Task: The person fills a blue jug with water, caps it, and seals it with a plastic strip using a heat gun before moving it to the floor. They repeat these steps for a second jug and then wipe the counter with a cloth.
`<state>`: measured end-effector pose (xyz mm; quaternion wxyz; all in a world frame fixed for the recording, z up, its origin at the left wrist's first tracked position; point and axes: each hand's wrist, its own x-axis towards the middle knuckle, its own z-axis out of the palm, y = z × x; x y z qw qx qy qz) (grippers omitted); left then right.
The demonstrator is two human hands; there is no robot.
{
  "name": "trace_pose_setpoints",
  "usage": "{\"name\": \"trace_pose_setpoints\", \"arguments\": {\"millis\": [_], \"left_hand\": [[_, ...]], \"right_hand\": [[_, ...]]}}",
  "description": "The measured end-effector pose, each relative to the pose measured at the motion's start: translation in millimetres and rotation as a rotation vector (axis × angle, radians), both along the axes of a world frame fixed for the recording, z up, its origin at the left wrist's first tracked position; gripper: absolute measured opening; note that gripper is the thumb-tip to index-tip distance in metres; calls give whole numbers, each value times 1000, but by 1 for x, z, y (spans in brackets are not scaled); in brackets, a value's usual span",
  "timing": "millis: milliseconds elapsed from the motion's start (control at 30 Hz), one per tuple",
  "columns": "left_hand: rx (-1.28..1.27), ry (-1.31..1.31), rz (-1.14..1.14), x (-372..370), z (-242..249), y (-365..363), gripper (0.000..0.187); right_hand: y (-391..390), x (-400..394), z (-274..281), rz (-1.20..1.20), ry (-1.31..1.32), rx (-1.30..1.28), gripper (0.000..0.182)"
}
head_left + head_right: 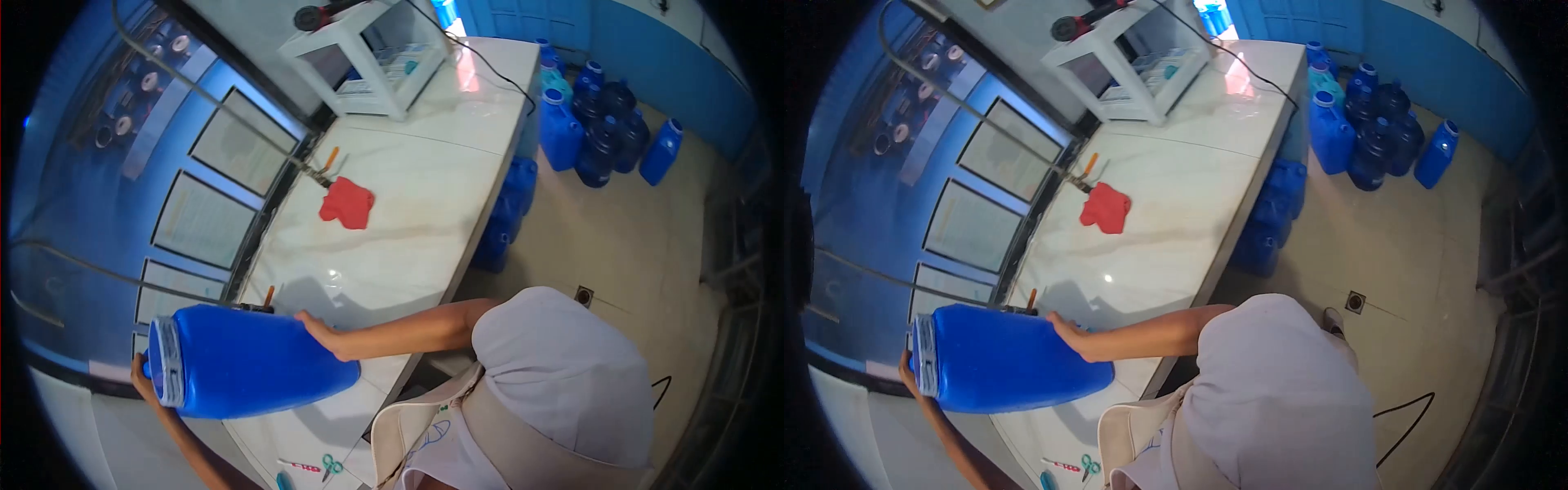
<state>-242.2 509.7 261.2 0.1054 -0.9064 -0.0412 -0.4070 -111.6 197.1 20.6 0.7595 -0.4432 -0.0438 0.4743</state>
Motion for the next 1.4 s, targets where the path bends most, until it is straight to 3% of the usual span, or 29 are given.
{"name": "trace_pose_setpoints", "arguments": {"millis": [67, 100, 200, 267, 300, 333, 400, 433, 533, 567, 600, 667, 700, 733, 800, 833, 867, 900, 967, 1000, 1067, 1133, 1200, 1233, 1267, 1300, 1333, 1367, 1400], "left_hand": [[-296, 125, 48, 6, 10, -59, 24], [-300, 135, 45, 8, 9, -85, 24], [-236, 140, 3, 11, 13, -129, 28], [-139, 253, 57, 3, 18, -143, 11], [-131, 138, 66, 0, 10, -149, 25], [-125, 140, 49, 1, 11, -162, 25], [97, 164, 34, 4, 14, -197, 25], [64, 332, 161, 3, 25, -231, 27], [4, 359, 84, 15, 34, -313, 32], [48, 568, 31, 23, 48, -326, 36], [53, 567, 19, 39, 64, -356, 36], [-477, 1390, 93, 75, 88, -428, 35], [-558, 1643, 233, 94, 92, -441, 30], [-549, 1648, 224, 106, 88, -458, 30], [-484, 2083, 75, 128, 70, -497, 42], [-593, 2173, 110, 131, 62, -531, 31], [-590, 2180, 120, 132, 58, -569, 31], [-502, 2215, 178, 133, 54, -608, 19], [-405, 2232, 198, 139, 42, -675, 24], [-394, 2246, 196, 141, 29, -695, 24], [-493, 2230, 264, 152, -5, -721, 23], [-547, 2244, 188, 156, -62, -719, 23], [-538, 2199, 67, 146, -129, -731, 15], [-625, 2243, -26, 144, -166, -739, 31], [-350, 2257, -145, 144, -207, -749, 48], [-378, 2121, -280, 133, -252, -749, 48], [-396, 2190, -405, 128, -316, -737, 52], [-357, 2187, -353, 118, -336, -762, 50], [-407, 1993, -666, 100, -396, -759, 48]], "right_hand": [[-18, -4, -2, -25, -29, -103, 67], [-28, -3, -5, 36, 48, -94, 68], [-71, -1, -6, 118, 164, -9, 68], [-119, 4, 10, 144, 184, 68, 68], [-148, 5, 26, 119, 171, 37, 65], [-166, 7, 34, 85, 156, 5, 62], [-173, 21, -7, 16, 160, 20, 56], [-181, 24, -19, -91, 107, -26, 53], [-245, 35, -1, -188, 62, 14, 47], [-262, 38, -2, -190, 95, 28, 46], [-280, 39, -4, -193, 126, 39, 46], [-312, 33, -15, -235, 119, 82, 43], [-332, 34, -23, -274, 106, 123, 41], [-351, 34, -30, -310, 93, 165, 39], [-382, 24, -53, -402, 64, 154, 41], [-396, 25, -74, -449, 48, 212, 39], [-411, 27, -91, -492, 35, 271, 36], [-426, 24, -104, -497, 55, 281, 36], [-467, 21, -125, -451, 132, 365, 31], [-489, 15, -130, -526, 47, 290, 32], [-529, 10, -166, -537, 171, 312, 33], [-591, -1, -181, -530, 76, 90, 36], [-632, -6, -240, -626, -5, -265, 38], [-654, -5, -282, -608, -53, -364, 40], [-675, -9, -323, -589, -88, -465, 42], [-694, -19, -355, -547, 76, -554, 44], [-722, -16, -382, -515, 224, -648, 45], [-732, -15, -404, -559, 102, -763, 48], [-748, -3, -429, -606, -33, -885, 51]]}}
